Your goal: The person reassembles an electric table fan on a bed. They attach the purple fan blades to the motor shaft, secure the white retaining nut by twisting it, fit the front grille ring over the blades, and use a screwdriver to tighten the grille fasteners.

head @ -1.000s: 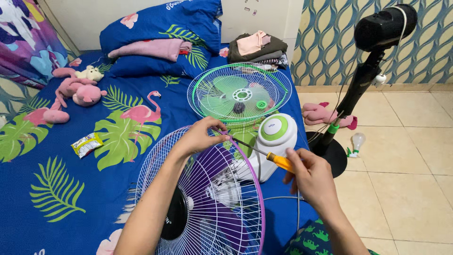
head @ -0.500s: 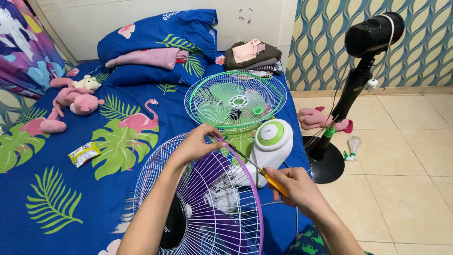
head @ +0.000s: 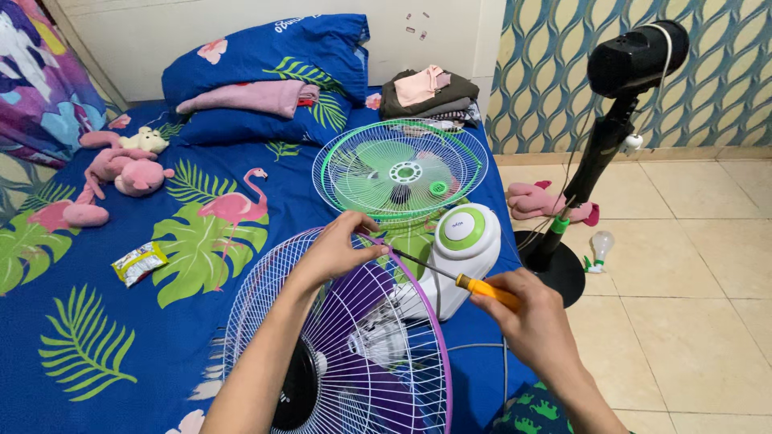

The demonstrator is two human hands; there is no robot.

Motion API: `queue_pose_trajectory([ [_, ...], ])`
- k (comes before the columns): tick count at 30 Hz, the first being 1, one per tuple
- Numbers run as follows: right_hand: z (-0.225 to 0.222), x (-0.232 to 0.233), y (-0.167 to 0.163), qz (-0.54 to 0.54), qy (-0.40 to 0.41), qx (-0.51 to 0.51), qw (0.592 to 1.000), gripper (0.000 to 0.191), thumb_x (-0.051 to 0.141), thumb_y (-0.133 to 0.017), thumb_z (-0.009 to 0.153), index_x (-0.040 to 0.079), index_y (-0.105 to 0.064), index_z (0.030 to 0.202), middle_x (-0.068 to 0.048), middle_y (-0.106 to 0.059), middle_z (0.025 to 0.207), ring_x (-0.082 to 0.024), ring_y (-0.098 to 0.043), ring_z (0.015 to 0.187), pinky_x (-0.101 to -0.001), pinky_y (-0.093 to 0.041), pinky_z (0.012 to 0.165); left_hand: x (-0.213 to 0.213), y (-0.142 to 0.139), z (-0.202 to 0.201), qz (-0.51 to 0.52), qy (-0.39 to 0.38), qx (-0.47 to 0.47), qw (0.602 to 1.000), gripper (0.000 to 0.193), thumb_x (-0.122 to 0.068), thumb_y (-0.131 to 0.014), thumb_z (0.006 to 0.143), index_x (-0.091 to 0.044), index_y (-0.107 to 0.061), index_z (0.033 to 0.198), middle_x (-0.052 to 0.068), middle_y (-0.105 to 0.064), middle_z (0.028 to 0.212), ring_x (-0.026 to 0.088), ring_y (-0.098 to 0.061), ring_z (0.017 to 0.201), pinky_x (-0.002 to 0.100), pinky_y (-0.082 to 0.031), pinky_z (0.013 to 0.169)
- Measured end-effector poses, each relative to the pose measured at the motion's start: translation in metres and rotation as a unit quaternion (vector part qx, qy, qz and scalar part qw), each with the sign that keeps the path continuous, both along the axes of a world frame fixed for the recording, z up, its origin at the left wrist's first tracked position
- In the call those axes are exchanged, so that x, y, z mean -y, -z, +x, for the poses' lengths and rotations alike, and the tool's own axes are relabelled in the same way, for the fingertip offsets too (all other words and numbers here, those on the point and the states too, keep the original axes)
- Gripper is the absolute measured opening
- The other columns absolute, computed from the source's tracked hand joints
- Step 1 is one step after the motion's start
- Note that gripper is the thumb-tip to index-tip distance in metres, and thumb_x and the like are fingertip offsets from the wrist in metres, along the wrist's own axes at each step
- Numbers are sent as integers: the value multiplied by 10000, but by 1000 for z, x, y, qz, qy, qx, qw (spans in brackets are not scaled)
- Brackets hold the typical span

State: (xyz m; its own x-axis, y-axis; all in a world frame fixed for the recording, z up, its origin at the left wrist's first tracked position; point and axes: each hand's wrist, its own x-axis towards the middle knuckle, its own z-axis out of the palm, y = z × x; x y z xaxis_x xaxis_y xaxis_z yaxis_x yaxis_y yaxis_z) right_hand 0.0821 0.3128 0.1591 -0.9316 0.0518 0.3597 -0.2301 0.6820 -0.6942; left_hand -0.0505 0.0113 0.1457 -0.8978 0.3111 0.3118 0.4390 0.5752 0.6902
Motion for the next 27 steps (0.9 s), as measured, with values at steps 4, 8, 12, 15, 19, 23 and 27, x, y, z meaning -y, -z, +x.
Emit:
queue_pose_trajectory([
  [4, 2, 6, -2, 98, 53, 62, 992, 303, 357, -692, 906, 74, -782, 967, -142, -698, 791, -328, -682, 722, -439, -511, 634, -1, -4, 5, -5, -24, 14, 1000, 520, -340, -891, 702, -33, -625, 1027, 114, -649, 1084, 238, -665, 1048, 361, -522, 903],
  [8, -3, 4, -4, 29, 35, 220, 975, 376, 383, -561, 1024, 48, -717, 955, -173, -713, 752, -301, -705, 684, -424, -526, 666, -1, -3, 10, -13, -39, 18, 999, 443, -343, -891, 710, -45, -669, 950, 108, -640, 1082, 245, -641, 1053, 362, -511, 902],
  [12, 1, 4, -1, -58, -77, 101, 990, 383, 294, -758, 849, 11, -561, 1016, -147, -656, 806, -236, -657, 711, -382, -525, 665, -1, -3, 11, 7, -36, -9, 999, 391, -317, -910, 690, -42, -706, 880, 98, -630, 1107, 244, -633, 1078, 365, -507, 925],
  [15, 3, 2, 0, -49, -92, 27, 994, 368, 178, -808, 783, -20, -540, 938, -138, -636, 824, -208, -626, 703, -346, -521, 640, 0, -3, 12, 19, -35, -4, 999, 377, -307, -908, 688, -45, -718, 881, 97, -622, 1107, 234, -651, 1063, 356, -522, 937],
  [19, 6, 2, 0, -81, -30, 107, 990, 302, 225, -800, 805, -3, -621, 889, -103, -674, 737, -171, -621, 613, -334, -507, 559, 1, -4, 13, 23, -36, -2, 999, 377, -292, -903, 693, -45, -718, 910, 98, -619, 1112, 227, -668, 1052, 352, -529, 935],
  [23, 7, 2, 2, -105, 7, 242, 964, 358, 372, -718, 921, 19, -695, 867, -107, -622, 619, -169, -582, 520, -350, -474, 522, -1, -6, 13, 32, -34, 16, 999, 387, -283, -900, 681, -42, -712, 918, 92, -622, 1111, 218, -690, 1034, 350, -537, 918],
  [27, -3, 0, 5, -76, 10, 267, 961, 535, 460, -547, 1042, 20, -751, 817, -110, -565, 599, -164, -547, 520, -349, -452, 528, -1, -5, 16, 27, -28, -5, 999, 396, -284, -902, 691, -36, -707, 930, 100, -624, 1113, 227, -677, 1039, 358, -533, 920],
])
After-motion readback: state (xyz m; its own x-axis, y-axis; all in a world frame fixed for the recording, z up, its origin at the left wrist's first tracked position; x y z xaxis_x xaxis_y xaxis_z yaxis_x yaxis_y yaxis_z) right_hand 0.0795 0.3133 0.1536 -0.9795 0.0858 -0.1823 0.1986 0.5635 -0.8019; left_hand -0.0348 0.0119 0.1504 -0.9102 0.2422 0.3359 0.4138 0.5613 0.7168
